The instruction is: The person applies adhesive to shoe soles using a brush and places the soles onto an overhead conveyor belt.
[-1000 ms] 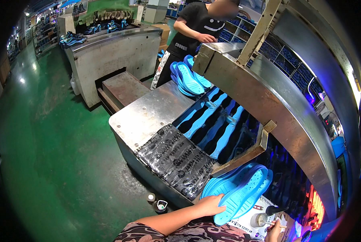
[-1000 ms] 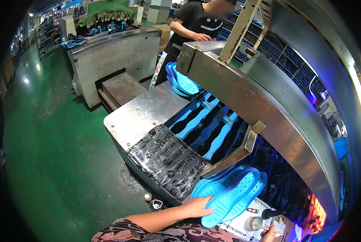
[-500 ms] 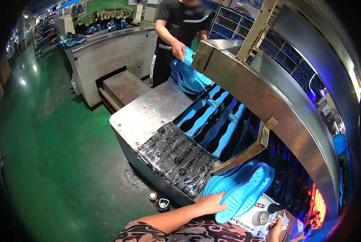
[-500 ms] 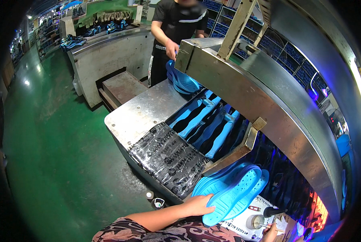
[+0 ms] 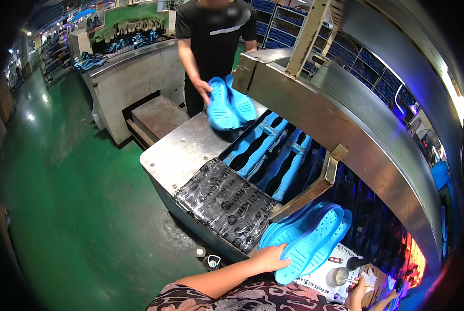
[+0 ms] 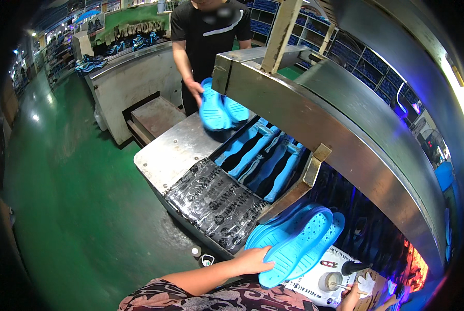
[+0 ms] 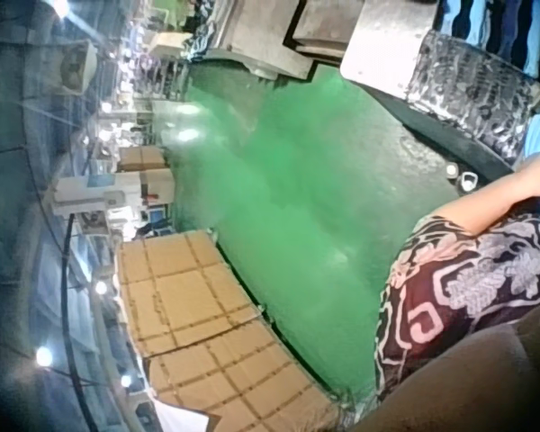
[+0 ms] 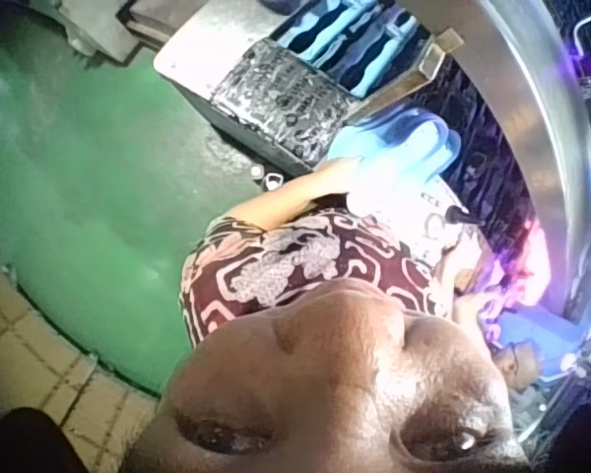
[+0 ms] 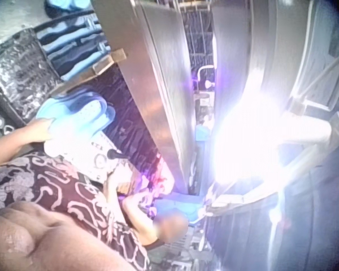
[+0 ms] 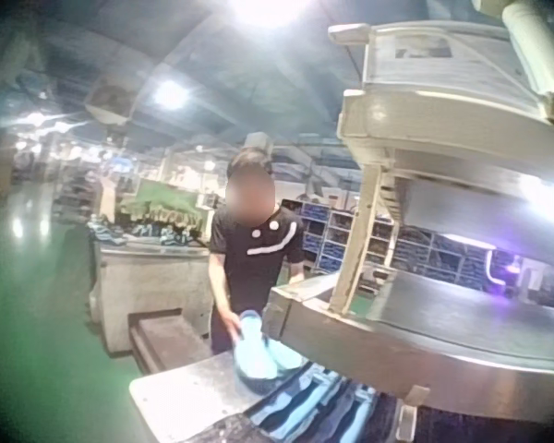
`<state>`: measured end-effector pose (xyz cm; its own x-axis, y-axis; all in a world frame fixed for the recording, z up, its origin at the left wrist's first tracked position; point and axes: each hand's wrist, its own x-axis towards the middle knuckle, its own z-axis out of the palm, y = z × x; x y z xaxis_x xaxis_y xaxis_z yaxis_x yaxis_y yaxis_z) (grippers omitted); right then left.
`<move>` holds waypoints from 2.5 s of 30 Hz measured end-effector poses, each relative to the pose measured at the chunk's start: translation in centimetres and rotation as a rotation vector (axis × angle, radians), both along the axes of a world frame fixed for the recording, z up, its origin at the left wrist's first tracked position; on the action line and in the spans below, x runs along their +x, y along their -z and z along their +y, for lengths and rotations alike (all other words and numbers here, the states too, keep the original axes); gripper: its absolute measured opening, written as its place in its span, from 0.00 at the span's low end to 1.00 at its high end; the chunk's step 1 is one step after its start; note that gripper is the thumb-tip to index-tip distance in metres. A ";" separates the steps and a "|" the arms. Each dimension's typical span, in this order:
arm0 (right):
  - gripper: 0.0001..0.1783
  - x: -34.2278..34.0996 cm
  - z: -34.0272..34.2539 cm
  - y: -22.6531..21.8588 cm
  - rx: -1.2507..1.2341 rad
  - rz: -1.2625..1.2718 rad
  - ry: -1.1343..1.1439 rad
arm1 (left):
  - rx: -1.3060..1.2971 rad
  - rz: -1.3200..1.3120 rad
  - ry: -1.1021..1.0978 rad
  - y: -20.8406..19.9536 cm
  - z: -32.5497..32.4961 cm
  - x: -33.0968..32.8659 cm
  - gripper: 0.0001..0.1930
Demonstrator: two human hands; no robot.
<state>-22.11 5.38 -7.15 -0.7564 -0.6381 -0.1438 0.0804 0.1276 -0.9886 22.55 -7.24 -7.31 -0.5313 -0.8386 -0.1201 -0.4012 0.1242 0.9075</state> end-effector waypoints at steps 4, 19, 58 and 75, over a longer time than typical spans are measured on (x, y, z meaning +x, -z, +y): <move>0.18 -0.5 0.7 0.6 -0.014 -0.040 -0.002 | 0.017 -0.046 -0.003 -0.4 0.0 -0.1 0.34; 0.20 0.8 3.1 -0.2 -0.116 -0.306 0.019 | -0.031 0.054 -0.084 0.9 -0.2 -1.1 0.27; 0.19 1.2 3.7 0.2 -0.067 -0.437 -0.027 | -0.002 0.022 -0.105 0.3 -0.1 -1.3 0.28; 0.20 0.5 4.0 -0.1 -0.166 -0.430 -0.055 | 0.046 -0.045 -0.175 0.8 0.0 -1.7 0.31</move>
